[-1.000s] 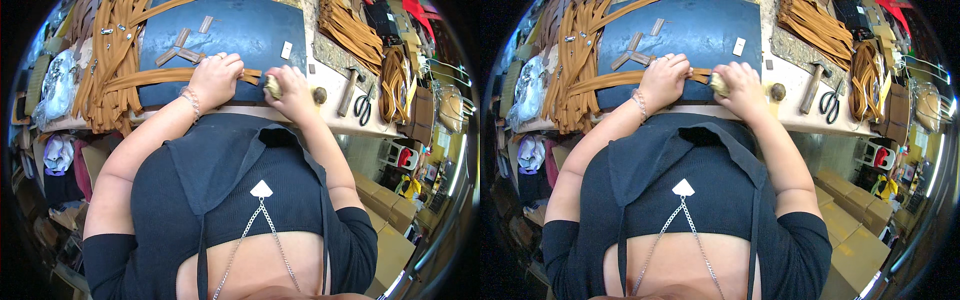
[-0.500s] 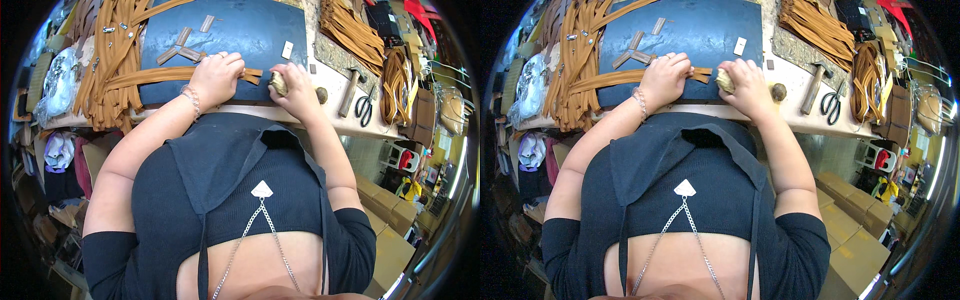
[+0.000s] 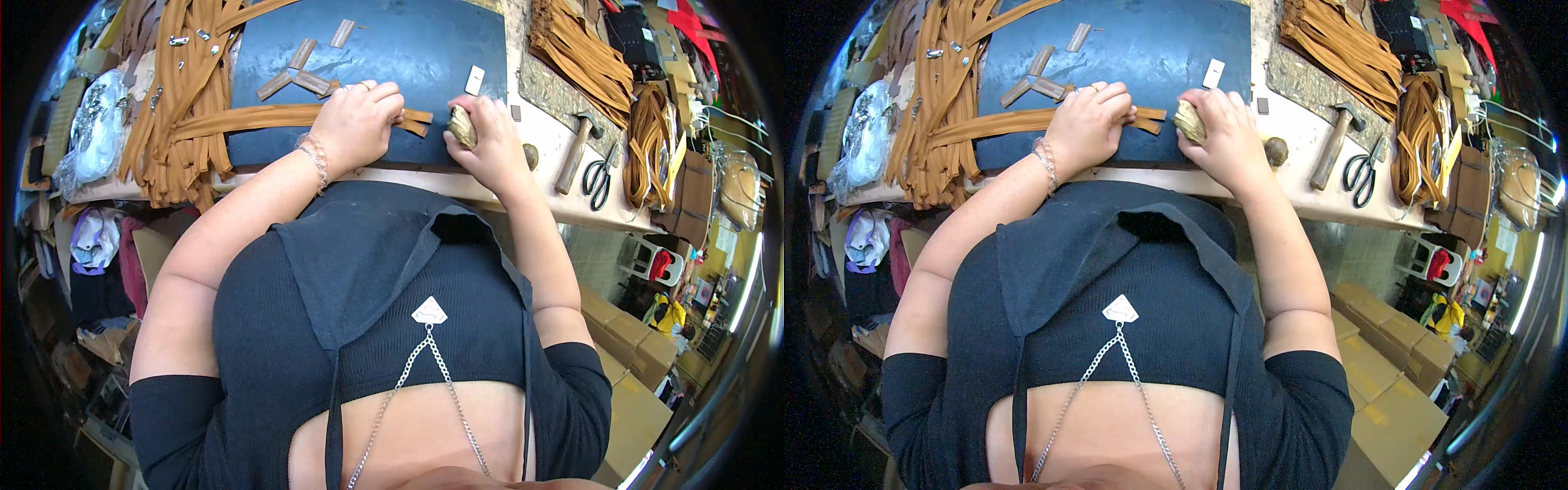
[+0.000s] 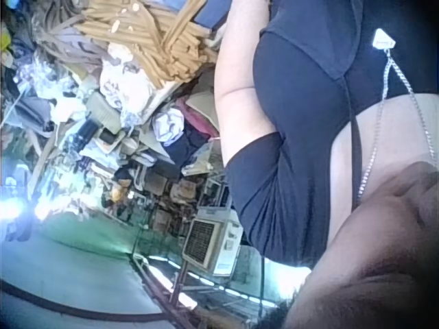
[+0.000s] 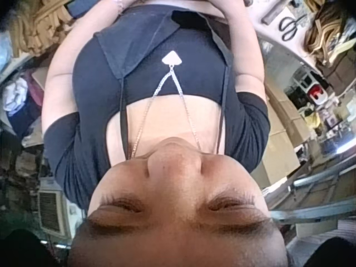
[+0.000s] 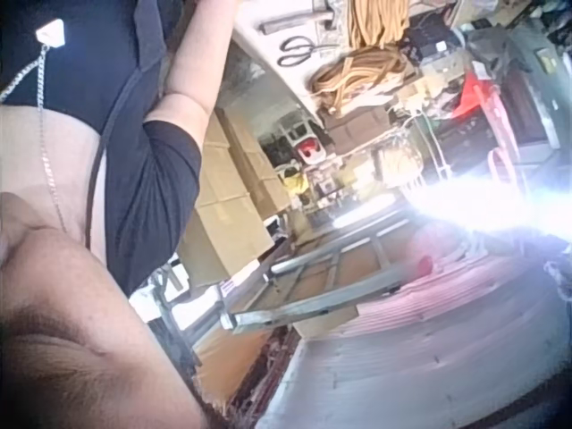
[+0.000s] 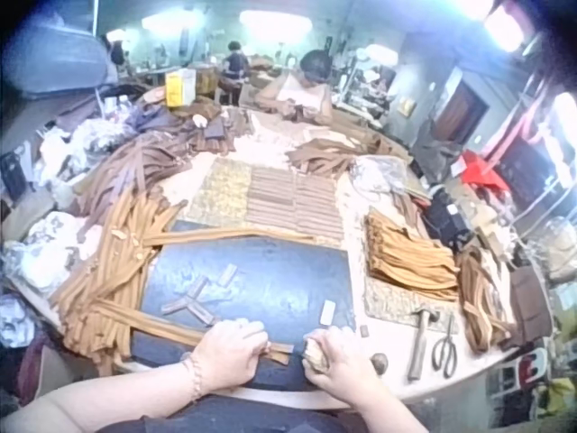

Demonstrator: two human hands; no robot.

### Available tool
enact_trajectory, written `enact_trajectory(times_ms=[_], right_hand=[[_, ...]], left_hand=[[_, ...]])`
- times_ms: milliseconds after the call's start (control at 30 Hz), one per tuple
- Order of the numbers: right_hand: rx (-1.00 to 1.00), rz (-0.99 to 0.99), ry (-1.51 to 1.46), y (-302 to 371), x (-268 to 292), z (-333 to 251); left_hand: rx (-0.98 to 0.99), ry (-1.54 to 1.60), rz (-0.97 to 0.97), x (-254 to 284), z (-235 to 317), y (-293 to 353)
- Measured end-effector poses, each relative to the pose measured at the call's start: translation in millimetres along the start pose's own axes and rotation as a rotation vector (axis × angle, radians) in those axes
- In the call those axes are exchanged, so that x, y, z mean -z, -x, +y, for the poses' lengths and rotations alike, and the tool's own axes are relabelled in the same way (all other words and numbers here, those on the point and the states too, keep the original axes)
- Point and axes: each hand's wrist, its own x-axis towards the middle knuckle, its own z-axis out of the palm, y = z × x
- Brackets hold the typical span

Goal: The person cuts small leather strips with scissors, threads metal sliders onto the strips, and applies glue to the end of a leather strip using a squeeze bottle.

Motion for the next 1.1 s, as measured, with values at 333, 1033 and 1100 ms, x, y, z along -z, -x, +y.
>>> enact_trajectory(times_ms=[333,1033,1100], right_hand=[[0.004,-0.025,0.071,9.2,2.2,7.4],[0.072,0.03,-0.033,-15.2,-21.5,-13.9],[0.053,-0.012,-0.007,-5.0,-13.1,-11.1]], left_hand=[[-0.002,-0.003,0.022,1.1,0.9,0.4],[0.003,-0.034,-0.006,5.8,4.1,-2.5],[-0.002,-0.009,-0.008,4.2,2.8,-0.6]])
